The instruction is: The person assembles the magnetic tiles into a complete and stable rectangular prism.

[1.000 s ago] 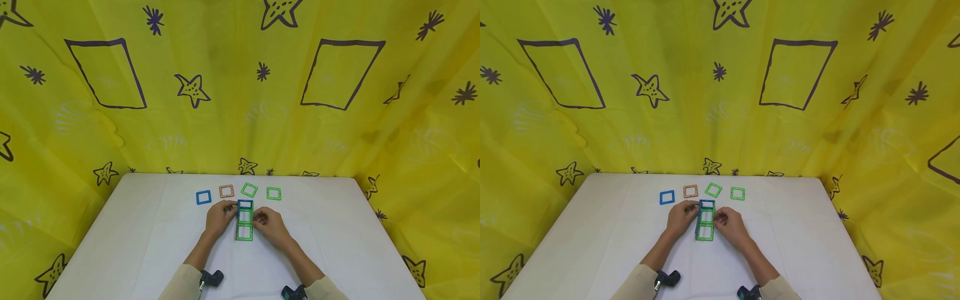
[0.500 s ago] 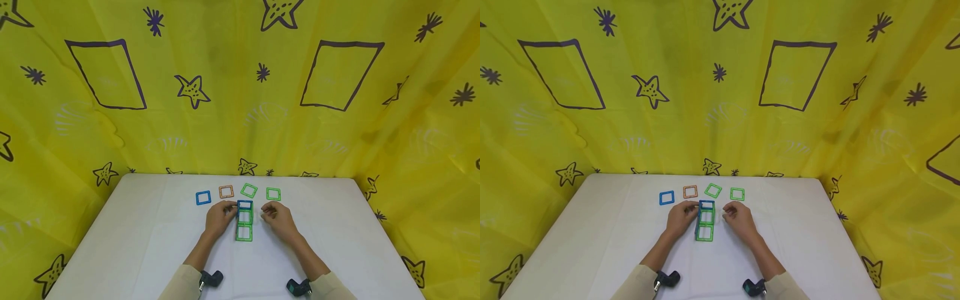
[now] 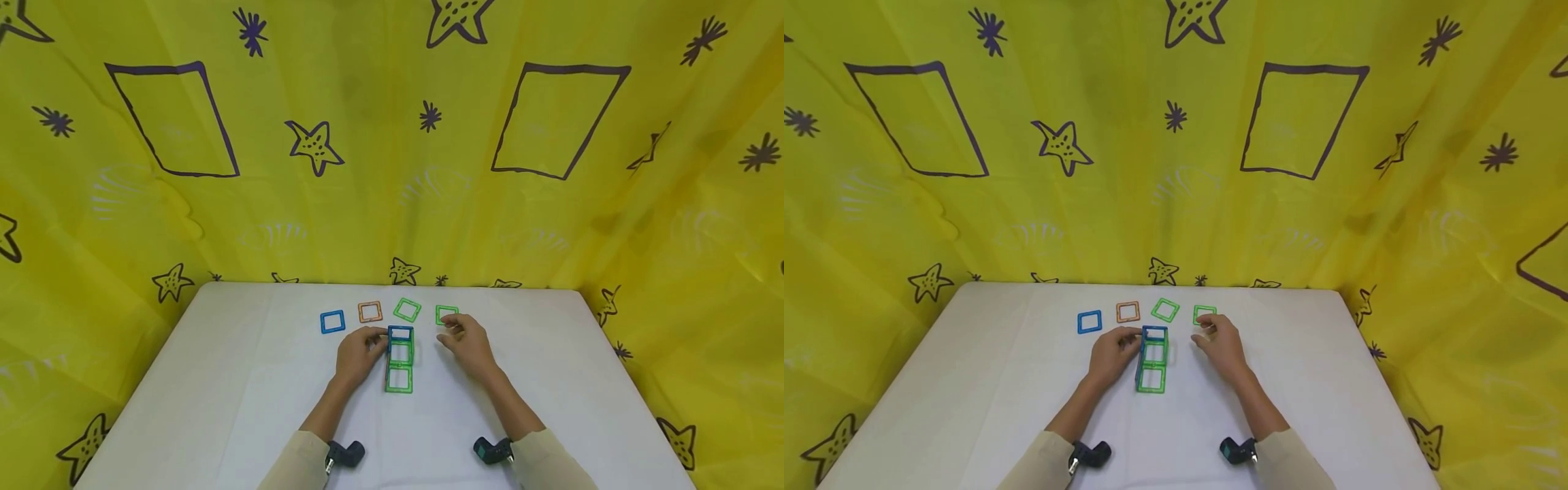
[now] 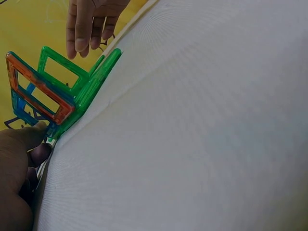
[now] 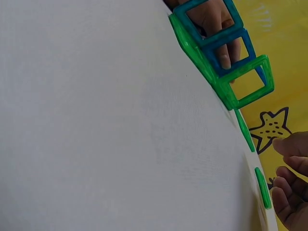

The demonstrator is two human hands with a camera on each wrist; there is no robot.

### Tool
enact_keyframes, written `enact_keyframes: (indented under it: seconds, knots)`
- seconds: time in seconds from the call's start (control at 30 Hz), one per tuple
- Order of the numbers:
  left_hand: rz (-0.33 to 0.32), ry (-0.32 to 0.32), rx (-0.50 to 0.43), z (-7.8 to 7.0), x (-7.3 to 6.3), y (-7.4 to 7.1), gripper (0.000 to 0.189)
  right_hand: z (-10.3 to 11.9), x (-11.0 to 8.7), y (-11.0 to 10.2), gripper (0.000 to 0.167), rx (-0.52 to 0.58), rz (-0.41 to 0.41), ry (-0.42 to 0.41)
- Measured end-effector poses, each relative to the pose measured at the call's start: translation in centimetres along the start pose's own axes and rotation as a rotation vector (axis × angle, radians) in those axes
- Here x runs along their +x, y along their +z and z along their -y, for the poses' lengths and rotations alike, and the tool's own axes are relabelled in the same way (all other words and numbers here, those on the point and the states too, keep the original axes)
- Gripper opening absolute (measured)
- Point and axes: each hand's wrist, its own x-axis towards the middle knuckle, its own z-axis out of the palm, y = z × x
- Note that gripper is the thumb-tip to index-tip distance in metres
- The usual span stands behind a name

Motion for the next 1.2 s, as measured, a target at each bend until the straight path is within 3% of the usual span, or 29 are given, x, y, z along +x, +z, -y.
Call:
enact_keyframes:
  seconds: [0.53,0.8,0.93,1.2]
  knots:
    - [-0.001,-0.006,-0.005,-0.2,0.0,-0.2,0.02,-2.3,3.0,-1.5,0.062,-0.13,0.021,0.07]
    - [0.002,-0.003,-0.008,-0.2,0.0,-0.2,0.02,-3.0,3.5,-1.7,0.08,-0.14,0.094,0.122]
    - [0.002,0.0,-0.005,-0.3,0.0,-0.2,0.02,-3.0,4.0,-2.0,0.077,-0.166,0.115,0.139]
    - [-0.001,-0.01,0.002,-0.2,0.0,-0.1,0.021,-3.0,4.3,-2.3,0.051,-0.177,0.103,0.125]
